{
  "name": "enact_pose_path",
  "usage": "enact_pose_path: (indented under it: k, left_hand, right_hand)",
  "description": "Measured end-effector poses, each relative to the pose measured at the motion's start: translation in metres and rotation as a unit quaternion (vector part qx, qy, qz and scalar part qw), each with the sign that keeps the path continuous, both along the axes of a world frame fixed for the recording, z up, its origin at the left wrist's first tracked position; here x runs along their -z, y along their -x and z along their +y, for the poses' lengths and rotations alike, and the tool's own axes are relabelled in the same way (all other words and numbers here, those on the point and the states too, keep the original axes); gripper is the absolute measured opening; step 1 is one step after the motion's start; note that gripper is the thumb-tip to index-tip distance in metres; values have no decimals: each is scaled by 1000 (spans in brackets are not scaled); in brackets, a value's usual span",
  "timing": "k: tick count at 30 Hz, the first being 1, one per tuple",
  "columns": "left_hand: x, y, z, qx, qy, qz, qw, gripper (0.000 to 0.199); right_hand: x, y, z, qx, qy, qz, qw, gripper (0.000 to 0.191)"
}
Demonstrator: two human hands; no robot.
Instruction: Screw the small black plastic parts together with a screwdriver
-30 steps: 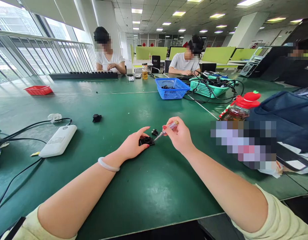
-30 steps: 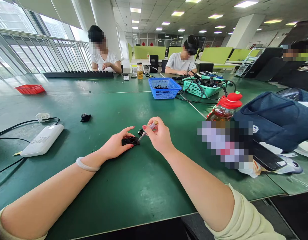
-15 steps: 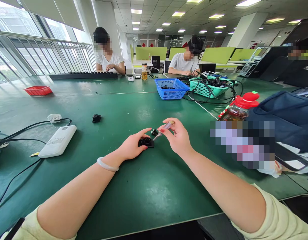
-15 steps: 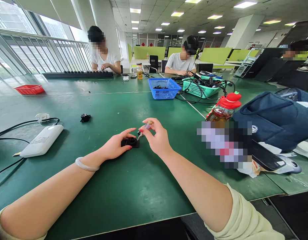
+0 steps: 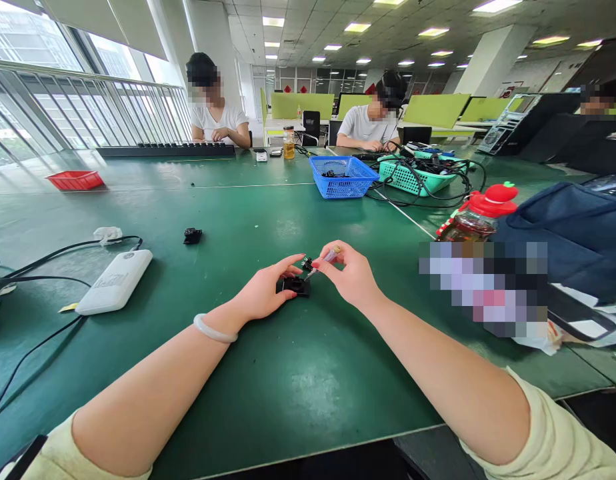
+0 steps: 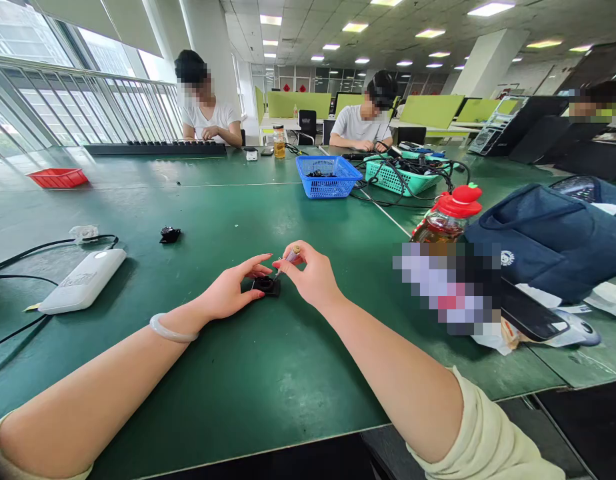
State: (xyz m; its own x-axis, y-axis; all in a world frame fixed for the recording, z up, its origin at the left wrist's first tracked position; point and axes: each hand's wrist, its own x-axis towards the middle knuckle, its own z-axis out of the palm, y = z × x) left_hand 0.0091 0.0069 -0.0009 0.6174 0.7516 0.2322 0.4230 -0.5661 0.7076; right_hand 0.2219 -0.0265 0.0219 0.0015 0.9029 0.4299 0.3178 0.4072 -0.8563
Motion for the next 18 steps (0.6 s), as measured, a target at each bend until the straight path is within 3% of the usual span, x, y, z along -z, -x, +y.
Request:
enact_pose_path:
  k: [6,9,13,18]
  left_hand:
    - [1,0,0,4,-15,8,1000,73]
    - [0,0,-1,-1,-16,4,1000,76]
    - [0,-1,-1,3,-19,-7,1000,76]
    - [-2,-2,-3,15,-40,-29,999,68]
  right_hand:
    - [1,0,-6,45,-62,22,997,23]
    - [4,1,-10,-1,-79,35,996,25]
    - [7,5,-10,-63,-72,-26,995,25]
    - [8,7,-10,-80,-78,-60,992,26]
